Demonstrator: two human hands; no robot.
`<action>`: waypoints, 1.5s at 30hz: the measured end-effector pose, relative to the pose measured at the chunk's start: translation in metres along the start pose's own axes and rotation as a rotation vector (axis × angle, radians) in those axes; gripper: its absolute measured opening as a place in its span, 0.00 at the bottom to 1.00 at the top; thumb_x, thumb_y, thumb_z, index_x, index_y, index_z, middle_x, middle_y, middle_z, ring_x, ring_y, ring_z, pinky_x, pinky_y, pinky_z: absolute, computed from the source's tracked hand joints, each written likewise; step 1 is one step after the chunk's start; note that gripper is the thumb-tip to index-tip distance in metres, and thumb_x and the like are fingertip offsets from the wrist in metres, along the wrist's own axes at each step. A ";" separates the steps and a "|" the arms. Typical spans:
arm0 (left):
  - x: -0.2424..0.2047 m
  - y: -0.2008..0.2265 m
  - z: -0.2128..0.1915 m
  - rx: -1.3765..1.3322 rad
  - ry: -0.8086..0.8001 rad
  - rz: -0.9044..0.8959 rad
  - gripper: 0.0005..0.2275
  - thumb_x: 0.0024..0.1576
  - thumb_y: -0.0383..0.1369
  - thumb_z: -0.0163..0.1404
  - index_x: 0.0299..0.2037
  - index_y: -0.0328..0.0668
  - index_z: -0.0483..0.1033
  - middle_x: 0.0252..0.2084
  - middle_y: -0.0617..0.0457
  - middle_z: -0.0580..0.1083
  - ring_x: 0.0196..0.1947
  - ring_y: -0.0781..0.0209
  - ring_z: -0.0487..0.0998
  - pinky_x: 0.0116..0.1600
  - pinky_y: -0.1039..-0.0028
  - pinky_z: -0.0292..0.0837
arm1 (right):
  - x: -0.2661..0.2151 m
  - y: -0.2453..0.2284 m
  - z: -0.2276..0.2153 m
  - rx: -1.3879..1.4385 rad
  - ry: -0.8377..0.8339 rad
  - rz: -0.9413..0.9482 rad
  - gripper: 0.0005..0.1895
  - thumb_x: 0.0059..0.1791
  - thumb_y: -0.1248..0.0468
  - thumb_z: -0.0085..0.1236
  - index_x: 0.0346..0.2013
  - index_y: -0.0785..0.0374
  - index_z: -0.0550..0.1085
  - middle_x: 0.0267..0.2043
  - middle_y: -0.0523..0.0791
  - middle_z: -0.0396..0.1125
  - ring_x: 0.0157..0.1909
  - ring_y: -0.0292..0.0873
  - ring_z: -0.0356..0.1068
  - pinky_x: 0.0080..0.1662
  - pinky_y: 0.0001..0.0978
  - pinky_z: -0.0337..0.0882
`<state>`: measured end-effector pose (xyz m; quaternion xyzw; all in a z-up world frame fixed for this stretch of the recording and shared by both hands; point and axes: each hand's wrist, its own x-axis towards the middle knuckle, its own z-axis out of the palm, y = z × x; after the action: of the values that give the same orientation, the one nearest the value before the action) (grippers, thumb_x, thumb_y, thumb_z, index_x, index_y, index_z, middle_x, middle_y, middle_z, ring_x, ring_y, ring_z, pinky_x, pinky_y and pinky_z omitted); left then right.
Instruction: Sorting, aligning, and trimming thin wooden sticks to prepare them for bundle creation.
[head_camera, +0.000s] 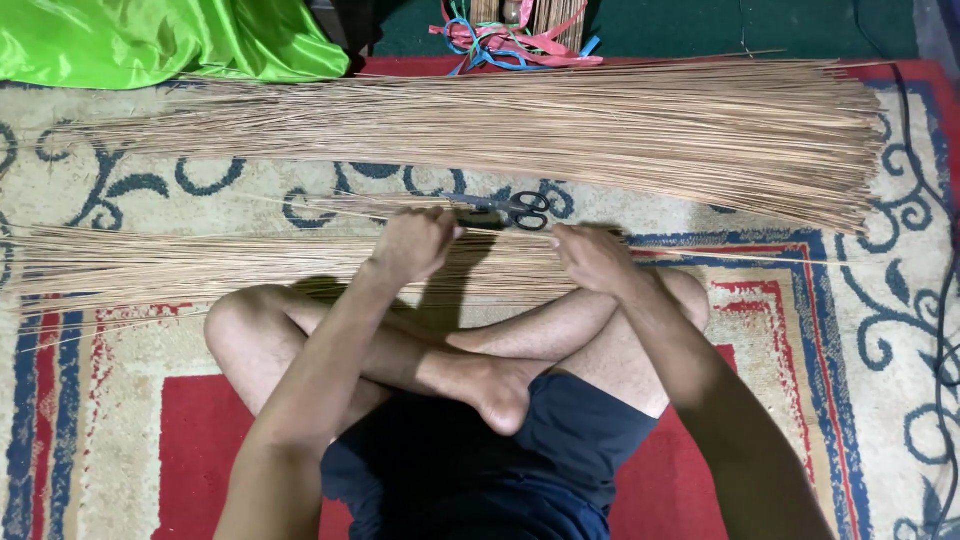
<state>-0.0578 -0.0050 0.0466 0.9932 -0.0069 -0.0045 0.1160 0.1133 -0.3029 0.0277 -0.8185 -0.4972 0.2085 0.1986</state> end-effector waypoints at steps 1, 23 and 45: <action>-0.005 -0.011 0.007 -0.001 -0.001 0.002 0.07 0.62 0.31 0.46 0.39 0.45 0.78 0.38 0.47 0.81 0.35 0.50 0.86 0.43 0.67 0.82 | -0.006 0.005 -0.008 0.000 0.000 0.002 0.12 0.54 0.66 0.43 0.47 0.67 0.72 0.31 0.60 0.70 0.40 0.70 0.73 0.40 0.59 0.73; -0.015 -0.010 0.044 -0.120 0.009 -0.042 0.10 0.64 0.38 0.43 0.40 0.46 0.78 0.31 0.47 0.80 0.32 0.46 0.84 0.37 0.60 0.79 | -0.011 0.006 -0.006 -0.042 -0.044 0.063 0.10 0.52 0.65 0.44 0.44 0.64 0.72 0.31 0.64 0.70 0.39 0.72 0.73 0.40 0.61 0.72; -0.029 0.034 0.124 -0.499 0.757 -0.392 0.09 0.62 0.37 0.52 0.46 0.53 0.65 0.46 0.60 0.59 0.52 0.56 0.59 0.56 0.60 0.51 | 0.078 -0.061 0.076 0.048 0.017 0.108 0.09 0.56 0.58 0.42 0.43 0.56 0.70 0.30 0.60 0.71 0.38 0.69 0.74 0.39 0.60 0.72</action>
<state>-0.0882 -0.0659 -0.0657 0.8496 0.2240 0.3334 0.3418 0.0608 -0.1976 -0.0145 -0.8408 -0.4456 0.2238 0.2109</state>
